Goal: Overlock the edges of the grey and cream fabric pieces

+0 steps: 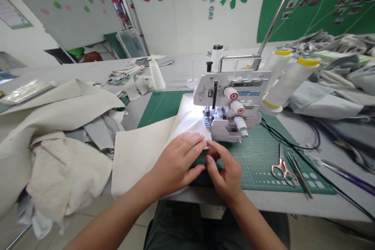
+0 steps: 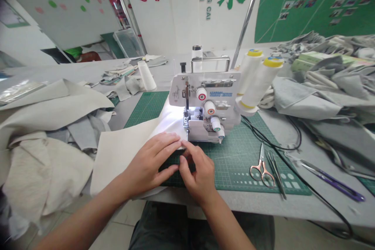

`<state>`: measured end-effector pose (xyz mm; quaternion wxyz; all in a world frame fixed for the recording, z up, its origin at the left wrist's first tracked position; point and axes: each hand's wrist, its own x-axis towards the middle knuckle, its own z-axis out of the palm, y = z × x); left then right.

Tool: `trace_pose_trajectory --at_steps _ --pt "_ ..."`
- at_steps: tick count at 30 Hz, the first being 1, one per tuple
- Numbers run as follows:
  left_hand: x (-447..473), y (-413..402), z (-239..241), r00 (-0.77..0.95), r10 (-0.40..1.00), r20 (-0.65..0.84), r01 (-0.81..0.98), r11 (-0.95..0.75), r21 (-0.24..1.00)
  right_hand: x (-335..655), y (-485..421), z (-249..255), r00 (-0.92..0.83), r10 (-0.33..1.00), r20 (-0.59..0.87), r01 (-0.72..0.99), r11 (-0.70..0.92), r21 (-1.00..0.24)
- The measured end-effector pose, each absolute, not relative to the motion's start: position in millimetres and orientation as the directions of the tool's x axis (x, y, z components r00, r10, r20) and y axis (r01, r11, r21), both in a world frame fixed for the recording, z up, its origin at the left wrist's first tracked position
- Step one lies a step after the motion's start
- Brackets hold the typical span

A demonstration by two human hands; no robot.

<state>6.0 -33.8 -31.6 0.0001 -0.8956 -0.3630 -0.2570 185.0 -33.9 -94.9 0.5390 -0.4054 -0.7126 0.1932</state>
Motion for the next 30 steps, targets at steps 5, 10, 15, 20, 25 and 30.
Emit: trace_pose_trajectory --at_steps 5,10,15,20,25,30 --pt "2 -27 -29 0.615 0.658 0.434 0.657 -0.733 0.179 185 -34 -95 -0.087 0.772 0.630 0.369 0.612 -0.699" --pt "-2 -25 -26 0.655 0.645 0.394 0.644 -0.749 0.155 185 -33 -95 -0.075 0.764 0.641 0.391 0.614 -0.686" --pt "-6 -21 -25 0.679 0.630 0.377 0.629 -0.764 0.146 185 -33 -96 -0.057 0.780 0.623 0.405 0.589 -0.700" --pt "-5 -14 -23 0.681 0.637 0.361 0.624 -0.763 0.168 185 -34 -95 -0.027 0.776 0.630 0.427 0.579 -0.695" --pt "-4 -9 -22 0.684 0.640 0.351 0.625 -0.762 0.171 184 -34 -95 -0.014 0.775 0.632 0.435 0.574 -0.694" --pt "-3 -6 -23 0.673 0.649 0.354 0.636 -0.753 0.171 184 -34 -94 -0.014 0.777 0.629 0.441 0.569 -0.694"
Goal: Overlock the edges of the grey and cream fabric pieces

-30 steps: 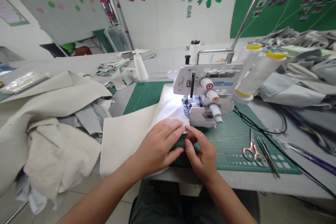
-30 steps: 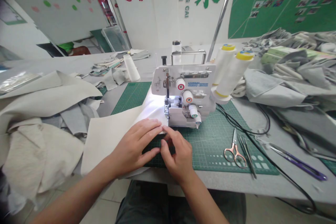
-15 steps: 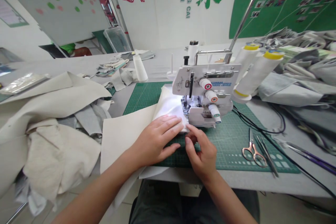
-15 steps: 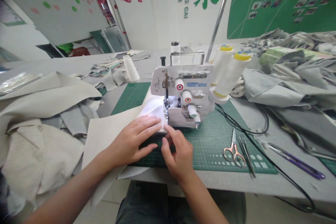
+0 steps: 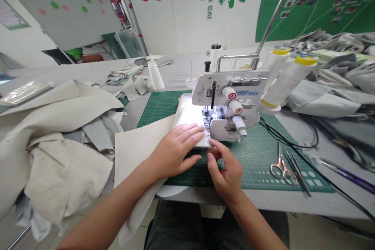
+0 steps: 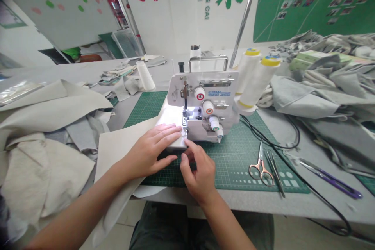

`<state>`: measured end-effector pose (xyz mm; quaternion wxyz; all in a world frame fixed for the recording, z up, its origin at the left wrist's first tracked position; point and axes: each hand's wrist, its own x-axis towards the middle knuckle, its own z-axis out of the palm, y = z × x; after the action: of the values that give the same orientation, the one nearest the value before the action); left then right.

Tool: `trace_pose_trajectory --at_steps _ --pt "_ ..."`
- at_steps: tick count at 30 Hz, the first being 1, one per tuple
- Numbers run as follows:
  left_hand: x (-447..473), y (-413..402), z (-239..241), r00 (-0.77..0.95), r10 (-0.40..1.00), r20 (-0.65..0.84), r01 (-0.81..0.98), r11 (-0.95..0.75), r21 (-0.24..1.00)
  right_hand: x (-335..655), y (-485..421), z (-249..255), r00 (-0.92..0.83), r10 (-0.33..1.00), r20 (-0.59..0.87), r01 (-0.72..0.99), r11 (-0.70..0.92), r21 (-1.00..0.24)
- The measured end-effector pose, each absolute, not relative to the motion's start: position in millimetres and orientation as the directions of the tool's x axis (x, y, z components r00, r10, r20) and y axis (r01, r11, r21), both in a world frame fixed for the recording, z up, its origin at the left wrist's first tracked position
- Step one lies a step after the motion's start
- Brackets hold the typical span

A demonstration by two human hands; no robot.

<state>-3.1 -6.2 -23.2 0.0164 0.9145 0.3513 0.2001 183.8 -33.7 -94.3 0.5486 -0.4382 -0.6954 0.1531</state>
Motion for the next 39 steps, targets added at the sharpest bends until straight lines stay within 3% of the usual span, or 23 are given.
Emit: trace_pose_trajectory --at_steps 21,29,33,39 --pt "22 -13 -28 0.538 0.737 0.410 0.779 -0.620 0.094 185 -33 -95 -0.012 0.772 0.635 0.432 0.577 -0.694" --pt "28 -12 -25 0.494 0.781 0.382 0.810 -0.573 0.125 185 -34 -97 0.042 0.790 0.611 0.405 0.546 -0.733" --pt "30 -11 -25 0.484 0.794 0.368 0.811 -0.565 0.152 184 -36 -97 0.122 0.852 0.510 0.349 0.444 -0.825" --pt "12 -7 -5 0.569 0.772 0.284 0.721 -0.634 0.279 169 -38 -90 -0.082 0.975 0.207 0.055 0.212 -0.976"
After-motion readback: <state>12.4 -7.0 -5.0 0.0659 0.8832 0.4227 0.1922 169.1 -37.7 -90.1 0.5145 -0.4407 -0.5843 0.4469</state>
